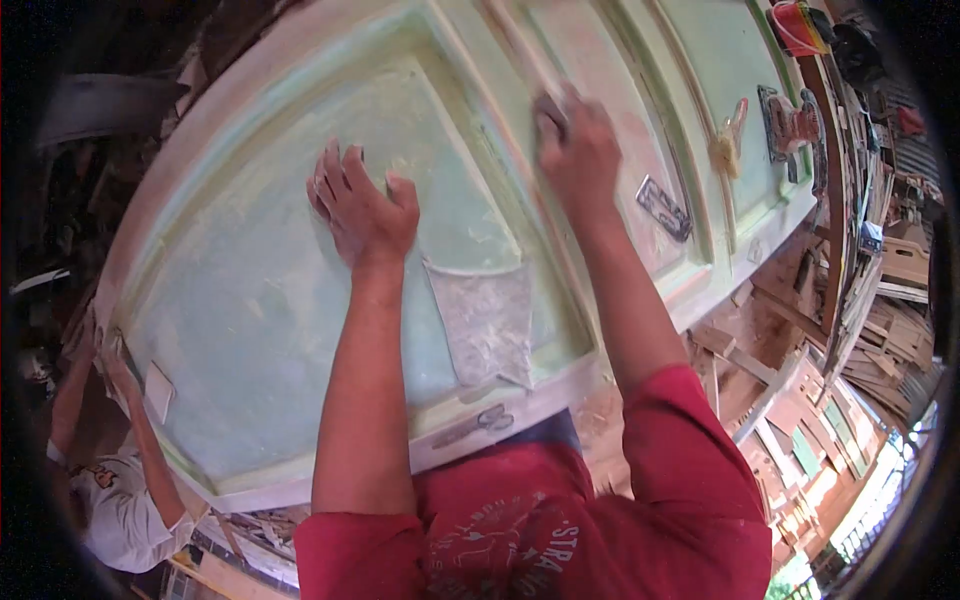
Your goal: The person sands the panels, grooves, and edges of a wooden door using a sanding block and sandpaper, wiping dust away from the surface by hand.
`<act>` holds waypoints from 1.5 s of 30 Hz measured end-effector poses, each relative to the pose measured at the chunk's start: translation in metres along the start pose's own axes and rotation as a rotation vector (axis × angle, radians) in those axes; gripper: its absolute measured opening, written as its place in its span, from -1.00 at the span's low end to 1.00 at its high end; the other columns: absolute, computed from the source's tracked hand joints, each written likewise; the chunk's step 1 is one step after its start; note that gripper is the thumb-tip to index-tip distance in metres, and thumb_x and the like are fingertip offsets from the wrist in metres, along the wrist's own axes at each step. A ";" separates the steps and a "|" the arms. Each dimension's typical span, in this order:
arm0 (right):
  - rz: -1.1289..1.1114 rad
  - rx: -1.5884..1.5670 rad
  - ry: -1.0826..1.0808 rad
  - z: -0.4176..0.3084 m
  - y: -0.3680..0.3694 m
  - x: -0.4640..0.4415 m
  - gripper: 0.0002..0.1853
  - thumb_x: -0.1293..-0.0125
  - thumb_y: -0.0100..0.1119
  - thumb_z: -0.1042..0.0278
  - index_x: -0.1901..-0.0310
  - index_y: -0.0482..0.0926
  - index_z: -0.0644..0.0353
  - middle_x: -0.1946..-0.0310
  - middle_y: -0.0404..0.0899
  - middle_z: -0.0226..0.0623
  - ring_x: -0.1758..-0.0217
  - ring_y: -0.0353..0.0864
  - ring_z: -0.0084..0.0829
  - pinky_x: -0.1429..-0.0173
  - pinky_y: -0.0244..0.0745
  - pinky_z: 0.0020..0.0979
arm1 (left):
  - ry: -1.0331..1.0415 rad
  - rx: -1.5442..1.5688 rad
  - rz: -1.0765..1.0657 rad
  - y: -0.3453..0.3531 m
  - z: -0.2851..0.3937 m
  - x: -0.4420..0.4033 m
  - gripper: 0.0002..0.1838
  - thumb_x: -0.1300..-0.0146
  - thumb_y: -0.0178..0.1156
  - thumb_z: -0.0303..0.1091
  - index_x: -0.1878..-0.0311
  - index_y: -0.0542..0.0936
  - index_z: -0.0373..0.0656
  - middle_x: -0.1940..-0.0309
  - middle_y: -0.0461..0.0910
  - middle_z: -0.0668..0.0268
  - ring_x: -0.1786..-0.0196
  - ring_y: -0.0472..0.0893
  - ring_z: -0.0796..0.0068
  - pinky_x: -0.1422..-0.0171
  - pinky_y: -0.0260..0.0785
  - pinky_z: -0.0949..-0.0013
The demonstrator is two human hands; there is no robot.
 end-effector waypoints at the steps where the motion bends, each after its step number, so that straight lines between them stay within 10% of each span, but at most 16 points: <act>1: 0.026 0.018 -0.023 -0.004 0.012 -0.033 -0.43 -0.38 0.42 0.28 -0.42 0.64 0.14 0.04 0.69 0.03 0.02 0.72 0.10 -0.04 0.69 0.04 | -0.008 0.023 0.003 0.007 0.008 0.003 -0.37 -0.27 0.31 -0.25 -0.39 0.47 -0.22 -0.53 0.41 -0.08 -0.62 0.33 -0.17 -0.77 0.07 -0.25; 10: -0.092 0.066 0.051 0.022 -0.055 0.027 -0.37 -0.36 0.44 0.35 -0.47 0.59 0.23 0.04 0.67 0.08 -0.04 0.70 0.11 -0.07 0.67 0.05 | -0.062 0.098 -0.035 0.009 0.027 0.006 -0.37 -0.25 0.30 -0.27 -0.39 0.46 -0.23 -0.56 0.37 -0.09 -0.65 0.30 -0.18 -0.80 0.04 -0.26; 17: -0.032 0.015 -0.002 -0.015 0.041 -0.120 -0.48 -0.41 0.38 0.24 -0.35 0.61 0.24 -0.03 0.68 0.06 -0.13 0.72 0.10 -0.13 0.70 0.06 | -0.067 0.091 -0.047 0.012 0.027 0.006 -0.36 -0.25 0.29 -0.28 -0.40 0.45 -0.23 -0.59 0.35 -0.06 -0.69 0.26 -0.13 -0.83 0.00 -0.28; 24: -0.125 0.071 0.102 -0.007 -0.006 -0.055 -0.48 -0.46 0.31 0.30 -0.41 0.60 0.23 0.01 0.67 0.01 -0.14 0.70 0.05 -0.06 0.74 0.05 | -0.078 0.096 -0.073 0.012 0.026 0.003 -0.34 -0.24 0.28 -0.22 -0.40 0.42 -0.22 -0.59 0.32 -0.08 -0.70 0.26 -0.11 -0.84 -0.03 -0.32; 32: 0.017 0.031 -0.018 -0.027 0.077 -0.178 -0.46 -0.46 0.32 0.25 -0.41 0.59 0.22 -0.07 0.69 0.08 -0.12 0.73 0.10 -0.17 0.68 0.08 | -0.095 0.105 -0.103 0.014 0.024 0.005 -0.34 -0.24 0.26 -0.22 -0.41 0.42 -0.22 -0.62 0.31 -0.09 -0.71 0.24 -0.13 -0.85 -0.06 -0.34; 38: -0.109 0.065 0.056 -0.002 0.004 -0.067 -0.42 -0.33 0.42 0.36 -0.39 0.63 0.26 -0.03 0.67 0.14 -0.07 0.70 0.14 -0.18 0.66 0.06 | -0.090 0.094 -0.083 0.011 0.027 0.003 -0.35 -0.24 0.27 -0.25 -0.40 0.44 -0.22 -0.61 0.32 -0.07 -0.71 0.24 -0.14 -0.84 -0.04 -0.33; 45: 0.098 0.056 -0.112 -0.023 0.094 -0.179 -0.55 -0.40 0.40 0.23 -0.26 0.67 0.22 0.02 0.68 0.18 -0.06 0.73 0.19 -0.16 0.68 0.07 | -0.068 0.081 -0.071 0.016 0.025 0.005 -0.35 -0.25 0.26 -0.24 -0.40 0.45 -0.22 -0.60 0.34 -0.08 -0.70 0.27 -0.15 -0.82 -0.01 -0.34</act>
Point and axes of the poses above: each hand's wrist, its own x-axis away from the middle knuckle, its own y-axis out of the palm, z = x × y, the point moved 3 cm from there along -x, towards the middle knuckle
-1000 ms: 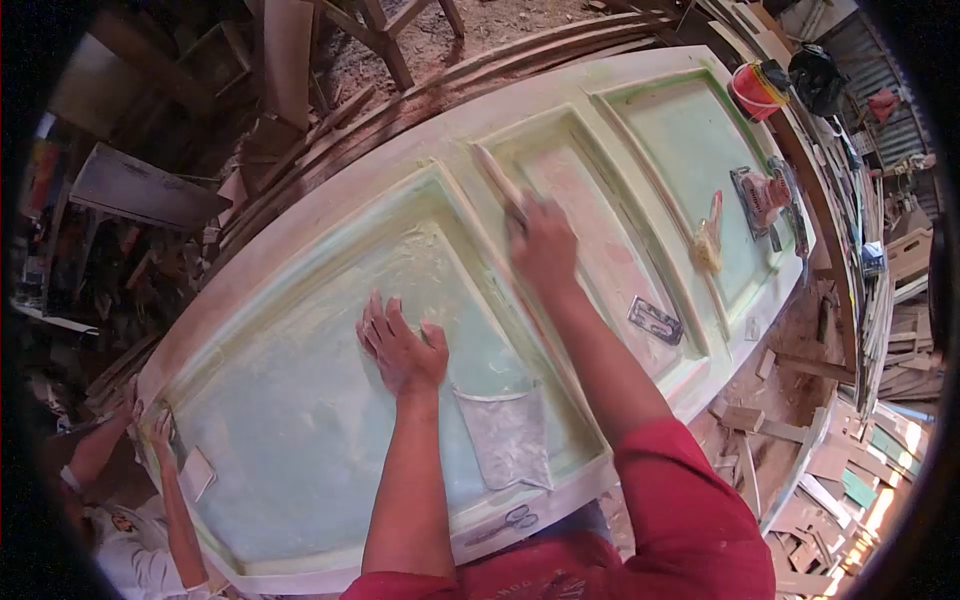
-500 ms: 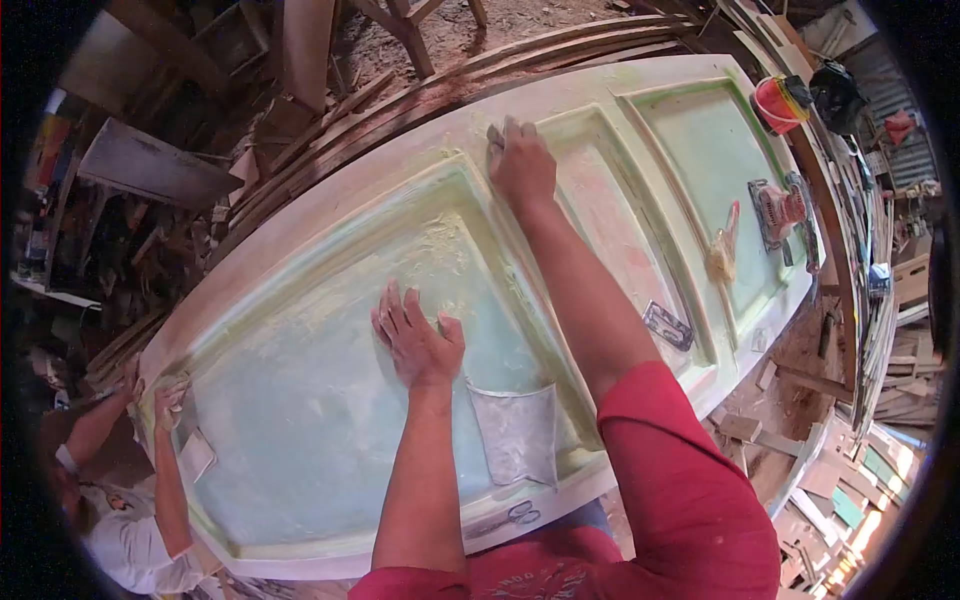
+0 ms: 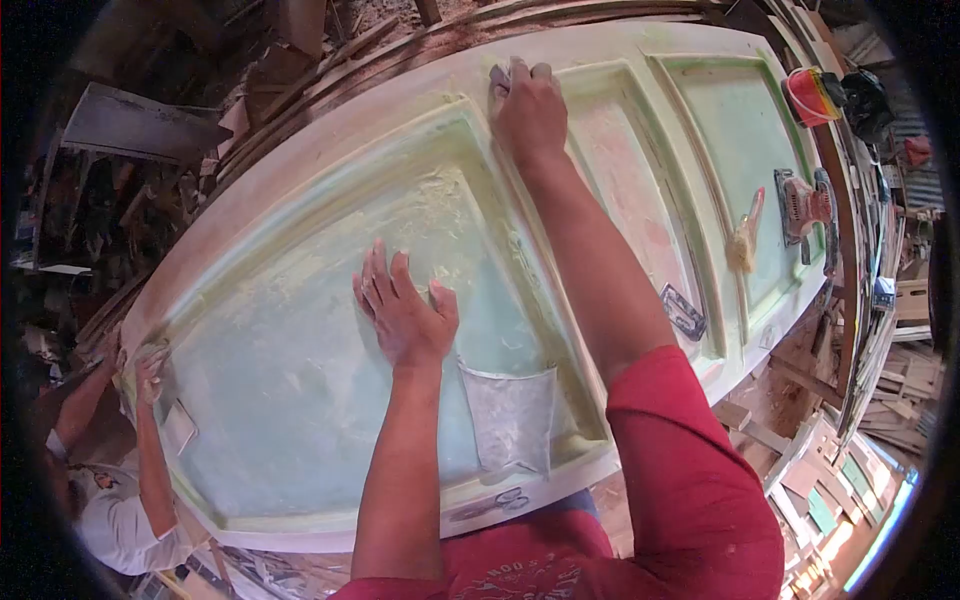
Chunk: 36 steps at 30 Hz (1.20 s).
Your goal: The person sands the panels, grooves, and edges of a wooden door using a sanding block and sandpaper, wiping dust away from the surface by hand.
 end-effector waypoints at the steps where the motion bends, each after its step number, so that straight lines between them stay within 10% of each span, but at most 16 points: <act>1: 0.002 0.008 0.001 -0.003 -0.002 -0.002 -0.57 -0.40 0.40 0.22 -0.23 0.68 0.21 0.03 0.68 0.18 -0.05 0.73 0.19 -0.16 0.68 0.07 | 0.000 -0.005 -0.010 0.001 -0.001 0.001 -0.35 -0.26 0.25 -0.22 -0.41 0.44 -0.22 -0.61 0.34 -0.09 -0.70 0.27 -0.16 -0.82 -0.01 -0.35; 7: -0.119 -0.040 0.148 0.006 -0.084 0.090 -0.71 -0.37 0.46 0.30 -0.08 0.74 0.15 0.11 0.67 0.08 0.03 0.75 0.16 -0.07 0.67 0.12 | -0.010 0.010 -0.006 0.001 -0.002 -0.001 -0.35 -0.28 0.25 -0.20 -0.42 0.44 -0.22 -0.62 0.32 -0.10 -0.69 0.27 -0.17 -0.81 -0.01 -0.36; 36: -0.018 0.100 0.021 -0.004 -0.003 0.009 -0.61 -0.47 0.37 0.13 -0.23 0.69 0.09 0.03 0.72 0.10 0.00 0.75 0.15 -0.11 0.63 0.13 | -0.001 0.034 0.009 0.000 -0.001 -0.001 -0.35 -0.25 0.28 -0.24 -0.41 0.44 -0.20 -0.59 0.35 -0.09 -0.68 0.28 -0.18 -0.79 0.02 -0.36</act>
Point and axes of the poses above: each hand's wrist, its own x-axis away from the middle knuckle, its own y-axis out of the palm, z = x × y, the point moved 3 cm from there along -x, towards the middle knuckle
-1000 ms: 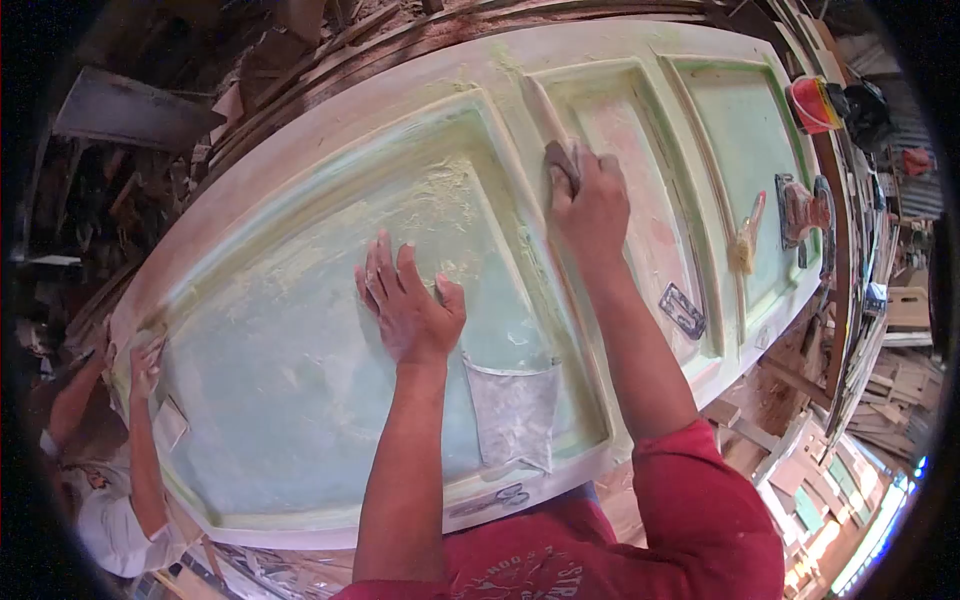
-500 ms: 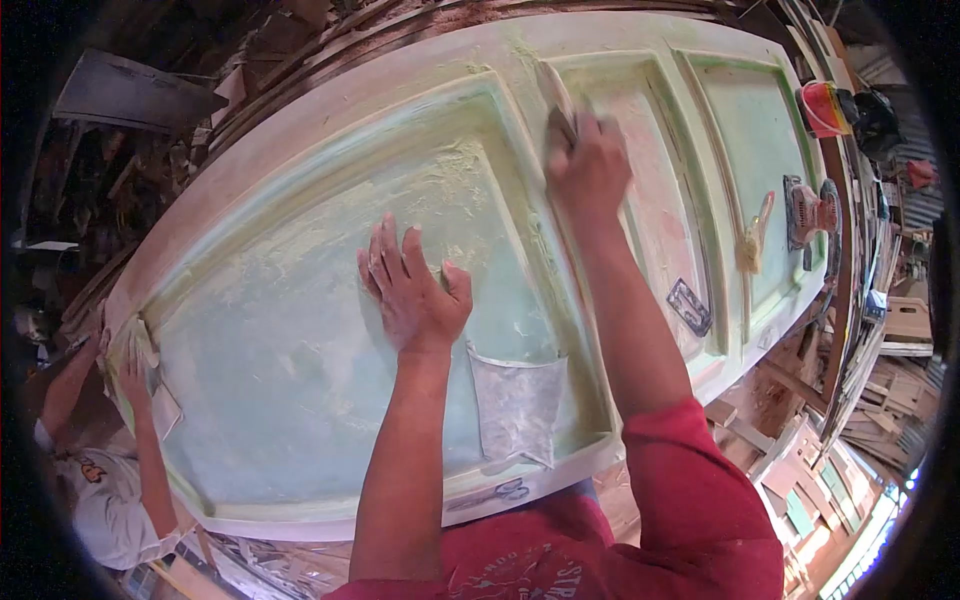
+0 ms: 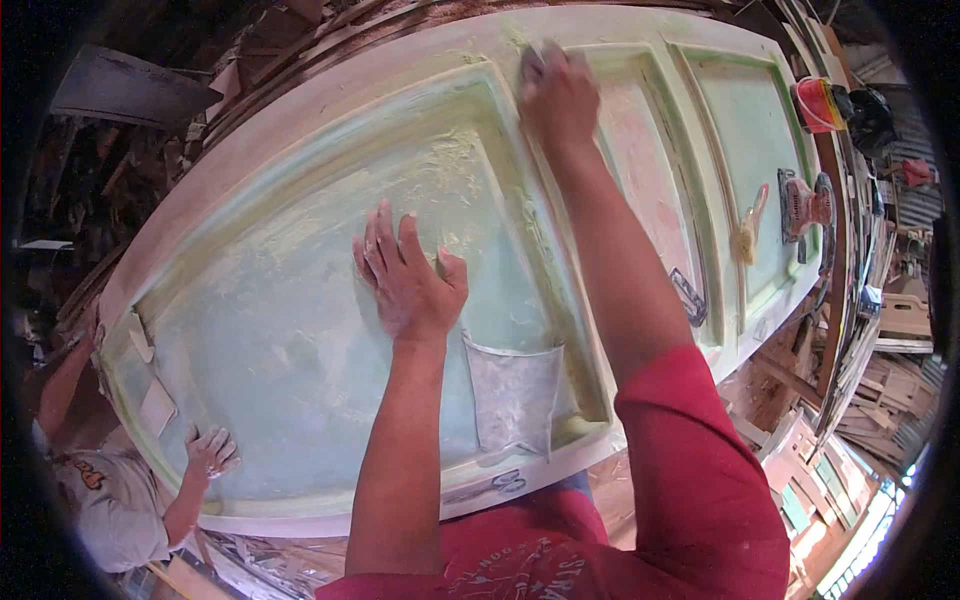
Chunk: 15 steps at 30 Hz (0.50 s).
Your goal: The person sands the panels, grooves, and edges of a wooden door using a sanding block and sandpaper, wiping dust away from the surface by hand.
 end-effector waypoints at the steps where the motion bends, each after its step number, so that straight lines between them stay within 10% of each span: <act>1: 0.063 0.007 -0.019 -0.010 0.009 -0.015 -0.62 -0.47 0.38 0.16 -0.22 0.69 0.10 0.03 0.72 0.10 0.01 0.75 0.14 -0.13 0.62 0.13 | 0.001 0.001 0.003 0.000 -0.001 0.000 -0.36 -0.25 0.27 -0.24 -0.41 0.44 -0.20 -0.59 0.35 -0.09 -0.68 0.28 -0.18 -0.79 0.02 -0.36; 9: -0.094 -0.040 0.051 0.015 -0.062 0.074 -0.63 -0.42 0.38 0.26 -0.19 0.69 0.17 0.09 0.69 0.14 0.01 0.72 0.18 -0.13 0.61 0.14 | -0.016 0.004 0.003 -0.003 -0.002 -0.002 -0.35 -0.24 0.28 -0.24 -0.40 0.44 -0.19 -0.59 0.34 -0.08 -0.68 0.29 -0.18 -0.80 0.02 -0.36; 15: -0.038 0.018 -0.006 -0.010 0.008 -0.019 -0.57 -0.38 0.42 0.26 -0.24 0.68 0.18 0.03 0.70 0.11 -0.05 0.73 0.18 -0.18 0.63 0.13 | -0.002 -0.009 -0.002 -0.002 -0.002 0.002 -0.35 -0.24 0.28 -0.25 -0.41 0.43 -0.19 -0.60 0.33 -0.07 -0.68 0.29 -0.15 -0.81 0.00 -0.35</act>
Point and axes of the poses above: each hand's wrist, its own x-axis away from the middle knuckle, its own y-axis out of the palm, z = x × y, the point moved 3 cm from there along -x, towards the middle knuckle
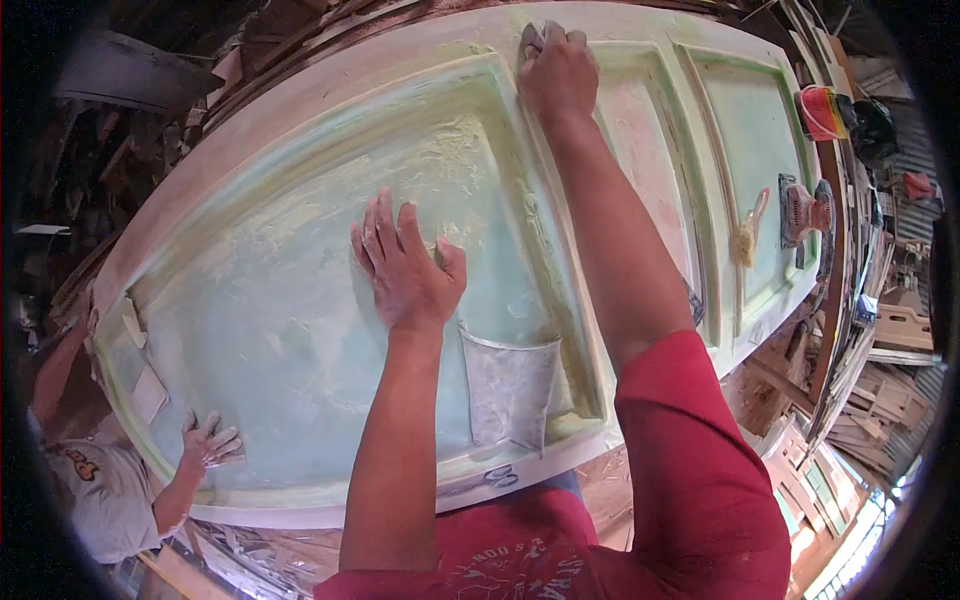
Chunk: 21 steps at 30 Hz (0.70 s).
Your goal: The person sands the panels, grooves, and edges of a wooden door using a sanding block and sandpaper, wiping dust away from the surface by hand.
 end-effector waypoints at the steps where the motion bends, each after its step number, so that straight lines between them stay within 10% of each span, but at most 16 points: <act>1: 0.059 -0.023 -0.008 0.003 -0.007 0.010 -0.59 -0.39 0.41 0.24 -0.21 0.69 0.16 0.03 0.70 0.08 -0.05 0.73 0.18 -0.15 0.65 0.14 | -0.003 0.003 -0.006 0.000 0.001 0.001 -0.35 -0.24 0.28 -0.25 -0.41 0.43 -0.19 -0.60 0.33 -0.07 -0.68 0.29 -0.15 -0.81 0.00 -0.35; 21: -0.148 -0.029 0.114 0.013 -0.033 0.050 -0.67 -0.47 0.31 0.18 -0.14 0.69 0.18 0.04 0.72 0.18 -0.03 0.74 0.22 -0.17 0.64 0.17 | -0.013 0.023 -0.008 0.000 -0.001 0.001 -0.33 -0.25 0.29 -0.24 -0.43 0.42 -0.15 -0.61 0.32 -0.07 -0.69 0.27 -0.16 -0.80 -0.01 -0.37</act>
Point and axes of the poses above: each hand's wrist, its own x-axis away from the middle knuckle, its own y-axis out of the palm, z = x × y, the point moved 3 cm from there along -x, towards the middle knuckle
